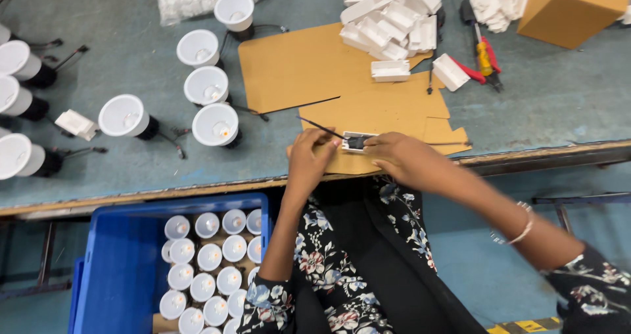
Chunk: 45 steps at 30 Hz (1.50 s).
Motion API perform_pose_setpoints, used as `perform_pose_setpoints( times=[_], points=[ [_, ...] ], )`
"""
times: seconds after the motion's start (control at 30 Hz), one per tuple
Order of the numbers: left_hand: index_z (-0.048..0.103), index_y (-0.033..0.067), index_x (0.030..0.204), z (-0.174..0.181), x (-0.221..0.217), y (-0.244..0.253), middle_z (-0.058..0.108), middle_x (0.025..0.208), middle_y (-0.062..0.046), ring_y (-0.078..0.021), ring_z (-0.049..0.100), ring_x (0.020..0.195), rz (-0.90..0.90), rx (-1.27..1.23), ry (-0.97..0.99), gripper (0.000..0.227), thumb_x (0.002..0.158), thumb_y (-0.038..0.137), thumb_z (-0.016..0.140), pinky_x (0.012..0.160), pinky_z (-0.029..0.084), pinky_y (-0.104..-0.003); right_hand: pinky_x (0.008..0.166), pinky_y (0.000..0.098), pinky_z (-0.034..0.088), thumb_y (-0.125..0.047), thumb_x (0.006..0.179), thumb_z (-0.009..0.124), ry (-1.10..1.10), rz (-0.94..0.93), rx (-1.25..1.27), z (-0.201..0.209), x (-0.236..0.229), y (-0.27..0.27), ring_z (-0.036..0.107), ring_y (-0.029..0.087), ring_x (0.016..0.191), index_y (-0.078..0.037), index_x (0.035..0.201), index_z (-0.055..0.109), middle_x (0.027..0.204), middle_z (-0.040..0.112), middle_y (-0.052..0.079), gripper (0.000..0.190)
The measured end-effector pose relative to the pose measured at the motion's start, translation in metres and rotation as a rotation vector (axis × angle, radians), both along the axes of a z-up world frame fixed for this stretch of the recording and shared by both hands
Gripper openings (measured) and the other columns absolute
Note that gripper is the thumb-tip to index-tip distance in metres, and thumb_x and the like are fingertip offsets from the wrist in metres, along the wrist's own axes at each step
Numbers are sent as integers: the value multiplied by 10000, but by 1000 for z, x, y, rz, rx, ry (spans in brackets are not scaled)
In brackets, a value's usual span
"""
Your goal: The person assembles small white electronic housings by inserting black wires into them. They use a thin tool to push the wires into place and then close the plastic casing. The person repeats this process for multiple units on a workbench.
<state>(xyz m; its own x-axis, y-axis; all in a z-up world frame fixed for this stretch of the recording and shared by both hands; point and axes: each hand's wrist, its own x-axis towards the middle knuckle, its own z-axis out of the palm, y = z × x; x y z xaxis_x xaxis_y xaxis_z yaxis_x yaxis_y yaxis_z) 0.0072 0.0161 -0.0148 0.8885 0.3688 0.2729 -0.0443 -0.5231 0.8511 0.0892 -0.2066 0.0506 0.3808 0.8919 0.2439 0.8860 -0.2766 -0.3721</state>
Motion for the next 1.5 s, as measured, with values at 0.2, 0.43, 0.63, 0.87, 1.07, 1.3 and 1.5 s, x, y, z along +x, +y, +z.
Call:
perform_pose_setpoints(
  times=[0.2,0.43,0.63,0.87,1.07,1.3,1.5],
  points=[
    [747,110,983,-6,9,-5,737,967,22,-118,697,852,78,-258,-55,265,912,364,721,888,508,-332,752,335,566,-147,979,732,-7,-401,182,24,157,-69,723,235,843,-54,1124,780,1067,761,129,179],
    [761,101,1072,3,-1,-11,729,1035,-34,-217,648,1021,90,120,-11,348,827,346,796,940,406,-401,806,374,583,-50,926,712,-206,-716,362,-51,329,-121,747,293,851,14,1043,791,950,749,218,155],
    [708,69,1075,-5,-4,-11,692,1094,-60,-269,621,1090,45,333,-189,479,786,433,823,950,417,-421,759,487,546,-203,920,785,-528,-747,343,-58,378,-117,697,407,826,64,968,771,902,721,254,272],
    [661,96,940,-3,-8,-14,667,976,-31,-248,629,1014,60,263,-184,416,781,443,827,916,426,-408,786,514,547,-447,990,771,-567,-883,-53,-50,400,-97,692,444,824,79,779,734,800,710,292,568],
    [665,121,930,-3,-9,-14,665,972,-8,-221,640,1006,77,277,-224,396,793,458,823,920,433,-386,792,487,565,-449,870,835,-361,-960,-150,-35,414,-83,722,432,818,15,780,802,866,754,240,474],
    [665,130,952,-4,-10,-13,665,969,3,-210,632,1026,74,289,-224,381,815,452,815,921,430,-375,719,414,564,-250,780,886,215,-1029,79,-25,414,-82,716,311,828,16,887,754,983,747,203,315],
    [667,141,962,-8,-11,-14,672,977,13,-194,631,1023,78,289,-222,371,823,455,806,924,427,-364,733,333,540,-144,824,694,240,-811,165,-14,404,-86,693,222,889,1,1090,681,1046,725,130,303]
  ],
)
